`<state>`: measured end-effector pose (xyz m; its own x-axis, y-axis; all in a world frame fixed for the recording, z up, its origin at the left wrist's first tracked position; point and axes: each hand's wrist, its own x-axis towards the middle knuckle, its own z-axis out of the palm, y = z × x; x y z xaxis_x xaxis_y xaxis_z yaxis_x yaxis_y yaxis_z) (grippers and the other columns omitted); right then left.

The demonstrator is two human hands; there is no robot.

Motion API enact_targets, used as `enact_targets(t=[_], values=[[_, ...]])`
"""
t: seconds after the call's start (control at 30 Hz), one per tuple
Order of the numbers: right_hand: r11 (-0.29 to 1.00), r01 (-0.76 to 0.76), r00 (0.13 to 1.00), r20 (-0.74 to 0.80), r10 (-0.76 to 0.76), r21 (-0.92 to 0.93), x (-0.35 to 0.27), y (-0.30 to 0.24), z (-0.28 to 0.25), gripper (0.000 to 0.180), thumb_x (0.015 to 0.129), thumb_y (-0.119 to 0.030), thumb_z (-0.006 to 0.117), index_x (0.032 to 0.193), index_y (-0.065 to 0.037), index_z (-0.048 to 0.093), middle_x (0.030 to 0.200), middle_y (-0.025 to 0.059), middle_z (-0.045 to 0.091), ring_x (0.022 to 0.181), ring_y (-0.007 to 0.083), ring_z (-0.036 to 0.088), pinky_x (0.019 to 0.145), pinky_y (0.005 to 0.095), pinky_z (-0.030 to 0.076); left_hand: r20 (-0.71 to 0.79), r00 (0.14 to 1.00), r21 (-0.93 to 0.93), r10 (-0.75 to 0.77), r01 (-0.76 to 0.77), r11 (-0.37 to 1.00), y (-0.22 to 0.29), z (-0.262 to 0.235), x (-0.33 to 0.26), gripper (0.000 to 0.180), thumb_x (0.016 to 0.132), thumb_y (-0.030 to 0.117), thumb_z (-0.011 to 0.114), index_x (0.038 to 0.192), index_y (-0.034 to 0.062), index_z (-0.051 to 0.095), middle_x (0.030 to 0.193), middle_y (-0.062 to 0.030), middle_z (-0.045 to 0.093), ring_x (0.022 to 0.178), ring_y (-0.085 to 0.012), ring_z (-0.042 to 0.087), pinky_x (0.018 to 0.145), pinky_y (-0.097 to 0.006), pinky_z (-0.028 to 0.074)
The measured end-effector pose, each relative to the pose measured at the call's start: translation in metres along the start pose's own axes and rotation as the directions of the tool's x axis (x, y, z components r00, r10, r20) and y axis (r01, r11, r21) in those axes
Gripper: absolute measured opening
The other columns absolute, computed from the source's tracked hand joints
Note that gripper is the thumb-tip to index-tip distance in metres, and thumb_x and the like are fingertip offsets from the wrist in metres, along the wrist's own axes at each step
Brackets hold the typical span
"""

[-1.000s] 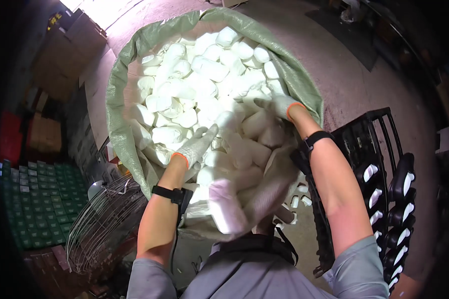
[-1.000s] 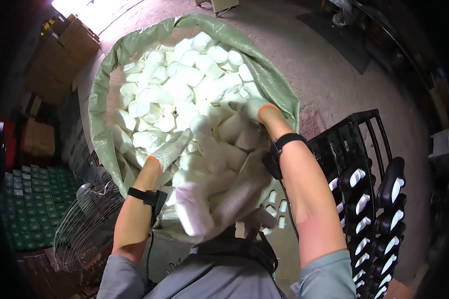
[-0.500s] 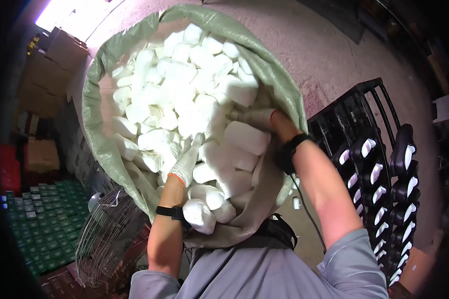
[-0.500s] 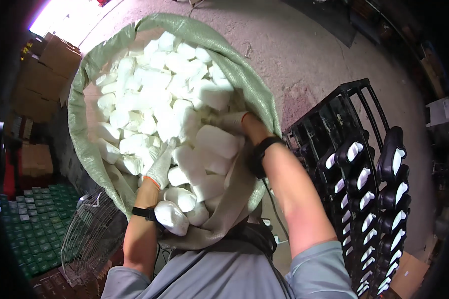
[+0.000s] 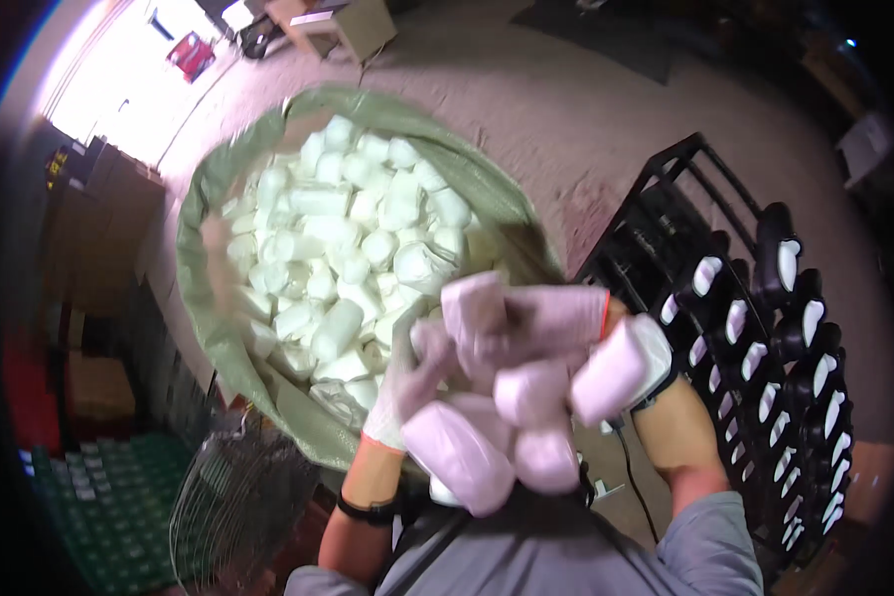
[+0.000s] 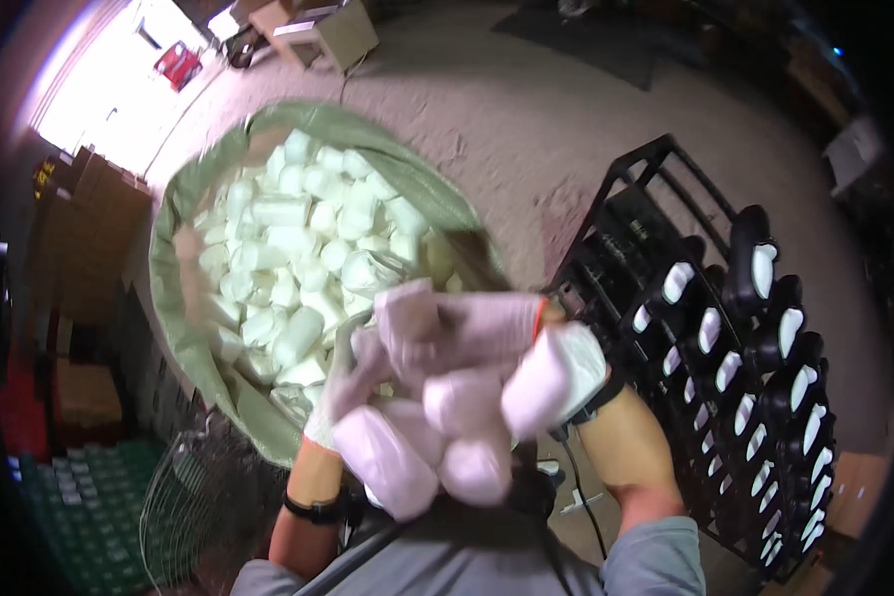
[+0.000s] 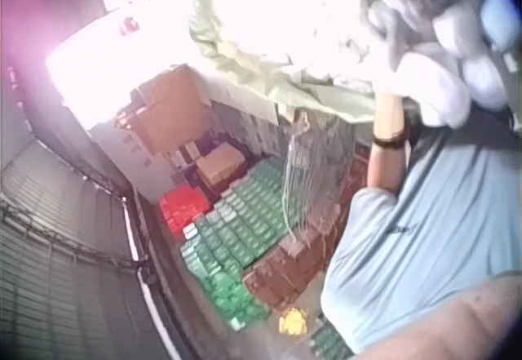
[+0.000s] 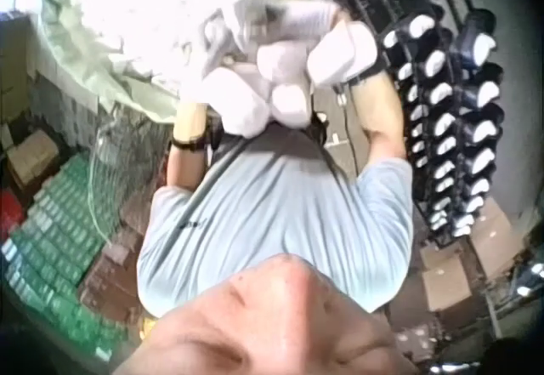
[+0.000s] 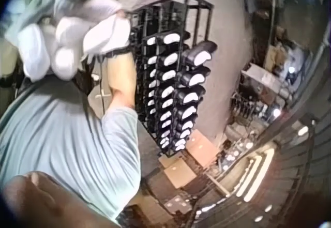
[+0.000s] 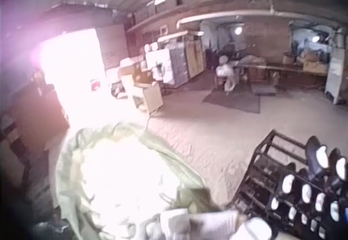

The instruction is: Picking up white foam inserts from a bag and placing them inside black shoes on a rack.

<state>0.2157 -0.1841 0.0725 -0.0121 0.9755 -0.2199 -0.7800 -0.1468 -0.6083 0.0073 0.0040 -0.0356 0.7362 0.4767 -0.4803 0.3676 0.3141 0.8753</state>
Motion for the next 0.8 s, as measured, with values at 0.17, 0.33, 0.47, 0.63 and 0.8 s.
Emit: enact_targets(t=[0.17,0.33,0.47,0.63,0.8], values=[[0.944,0.306,0.937,-0.136,-0.321,-0.122,-0.092,-0.006,-0.024,0.065,0.088,0.000,0.077,0.149,0.006,0.056,0.139,0.0150,0.069,0.123,0.0231,0.069,0.110,0.0285,0.053,0.172,0.952,-0.047,0.251,-0.247,0.968,0.013,0.106,-0.046,0.065,0.102,0.016,0.079,0.155,0.0037,0.044,0.118,-0.0106,0.071,0.113,-0.0150,0.067,0.093,-0.032,0.058],[0.416,0.265,0.865,0.025,-0.500,-0.870,-0.174,0.123,-0.134,0.075,0.085,-0.020,0.092,0.151,-0.006,0.059,0.154,0.0152,0.060,0.147,0.0296,0.056,0.122,0.0452,0.046,0.338,0.885,0.434,0.320,-0.448,0.782,0.001,0.171,-0.094,0.071,0.095,0.016,0.085,0.153,0.0039,0.046,0.114,-0.0130,0.071,0.093,-0.0188,0.074,0.087,-0.035,0.060],[0.098,0.322,0.637,0.138,-0.759,-0.942,-0.241,0.145,-0.127,0.060,0.089,-0.032,0.087,0.142,-0.013,0.066,0.151,0.0145,0.061,0.141,0.0346,0.057,0.118,0.0483,0.046,0.447,0.838,0.415,0.313,-0.505,0.757,-0.056,0.227,-0.099,0.061,0.096,0.002,0.075,0.149,0.0060,0.045,0.100,-0.0087,0.072,0.087,-0.0169,0.072,0.083,-0.034,0.059],[0.370,0.069,0.684,-0.226,-0.693,-0.926,-0.286,0.229,-0.194,0.054,0.093,-0.035,0.080,0.140,-0.011,0.066,0.149,0.0143,0.063,0.136,0.0350,0.061,0.116,0.0470,0.047,0.417,0.905,0.491,0.091,-0.308,0.815,-0.163,0.285,-0.059,0.069,0.086,-0.007,0.075,0.147,0.0046,0.045,0.129,-0.0126,0.061,0.120,-0.0219,0.064,0.107,-0.035,0.052],[0.647,0.105,0.520,-0.513,-0.683,-0.755,-0.276,0.391,-0.320,0.079,0.079,-0.034,0.092,0.150,-0.017,0.061,0.148,0.0123,0.063,0.146,0.0371,0.046,0.122,0.0502,0.042,0.498,0.867,0.449,-0.025,-0.233,0.863,-0.342,0.308,0.031,0.081,0.084,-0.001,0.085,0.157,0.0027,0.049,0.148,-0.0121,0.063,0.134,-0.0228,0.063,0.116,-0.037,0.052]])
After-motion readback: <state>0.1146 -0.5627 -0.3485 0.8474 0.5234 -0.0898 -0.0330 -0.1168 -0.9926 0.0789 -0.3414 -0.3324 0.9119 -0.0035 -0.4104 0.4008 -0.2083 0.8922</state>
